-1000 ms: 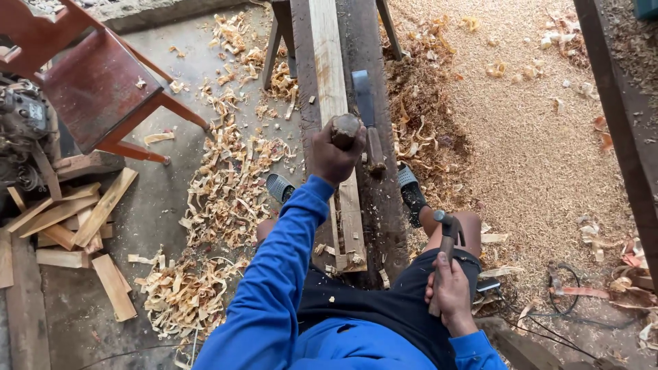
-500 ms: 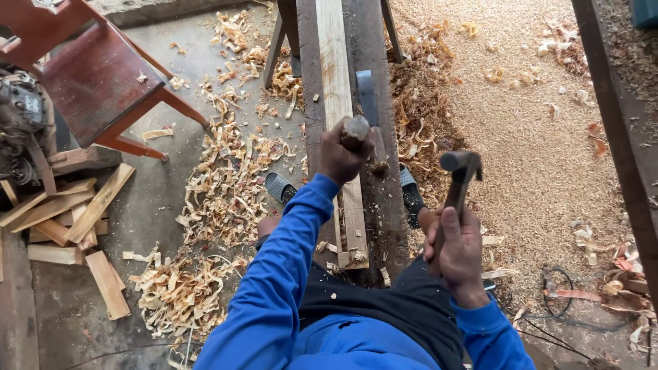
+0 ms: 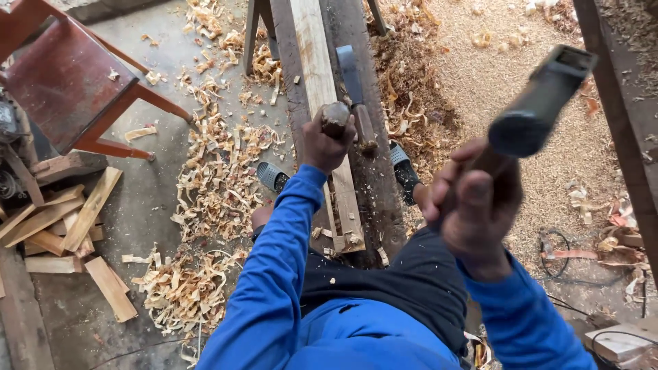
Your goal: Chiseling out mortises in a wooden beam using a hammer and chisel.
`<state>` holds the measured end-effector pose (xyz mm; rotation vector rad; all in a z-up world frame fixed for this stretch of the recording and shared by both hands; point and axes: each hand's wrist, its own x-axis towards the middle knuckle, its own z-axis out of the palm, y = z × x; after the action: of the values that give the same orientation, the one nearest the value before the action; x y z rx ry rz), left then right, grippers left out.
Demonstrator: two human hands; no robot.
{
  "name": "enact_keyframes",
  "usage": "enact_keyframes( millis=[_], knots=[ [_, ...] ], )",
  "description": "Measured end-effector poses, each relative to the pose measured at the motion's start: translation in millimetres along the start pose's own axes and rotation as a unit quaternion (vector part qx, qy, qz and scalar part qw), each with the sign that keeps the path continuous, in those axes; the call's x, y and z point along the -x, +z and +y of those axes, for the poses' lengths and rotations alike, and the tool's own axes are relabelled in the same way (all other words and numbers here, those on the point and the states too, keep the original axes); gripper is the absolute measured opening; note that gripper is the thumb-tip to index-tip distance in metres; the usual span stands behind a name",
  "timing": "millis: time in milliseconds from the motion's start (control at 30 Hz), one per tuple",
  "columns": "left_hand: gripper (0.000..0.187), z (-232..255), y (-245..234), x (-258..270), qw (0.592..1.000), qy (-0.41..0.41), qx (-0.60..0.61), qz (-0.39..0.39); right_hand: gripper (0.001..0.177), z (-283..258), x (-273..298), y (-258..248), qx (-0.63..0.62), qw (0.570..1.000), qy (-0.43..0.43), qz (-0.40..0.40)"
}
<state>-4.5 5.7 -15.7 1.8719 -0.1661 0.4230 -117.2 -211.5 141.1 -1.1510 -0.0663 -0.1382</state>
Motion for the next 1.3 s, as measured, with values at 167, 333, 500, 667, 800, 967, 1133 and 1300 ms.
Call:
enact_keyframes(
  millis=[167,333,500,667,800,967,1133,1300],
  knots=[
    [0.028,-1.6,-1.1,4.5,1.0,0.008,-0.016,0.001,0.041,68.9,-40.0,-20.5,0.301,0.938,0.108,-0.133],
    [0.032,-14.8,6.9,14.4,0.987,-0.149,-0.065,0.003,0.036,12.5,-49.9,21.7,0.503,0.839,0.096,-0.186],
    [0.028,4.9,3.0,10.6,0.999,-0.036,0.007,0.018,0.038,64.5,-34.3,-0.1,0.394,0.912,0.005,-0.114],
    [0.02,-2.0,1.8,50.8,0.999,-0.037,-0.006,-0.027,0.035,51.3,-1.3,-15.7,0.444,0.877,0.128,-0.132],
    [0.024,-4.7,0.2,48.9,0.999,0.013,0.031,-0.005,0.033,61.0,50.1,-37.4,0.28,0.932,0.229,0.008],
    [0.043,-70.6,7.7,-36.9,0.97,-0.23,-0.019,0.074,0.038,86.5,101.2,-83.5,0.298,0.883,0.352,0.087],
    [0.048,-152.2,27.5,-67.7,0.911,-0.347,-0.221,0.032,0.042,110.2,146.3,-135.7,0.289,0.828,0.451,0.166],
    [0.043,-82.4,36.2,-53.3,0.904,-0.379,0.103,-0.172,0.039,128.6,160.8,-169.2,0.091,0.83,0.461,0.302]
  ],
)
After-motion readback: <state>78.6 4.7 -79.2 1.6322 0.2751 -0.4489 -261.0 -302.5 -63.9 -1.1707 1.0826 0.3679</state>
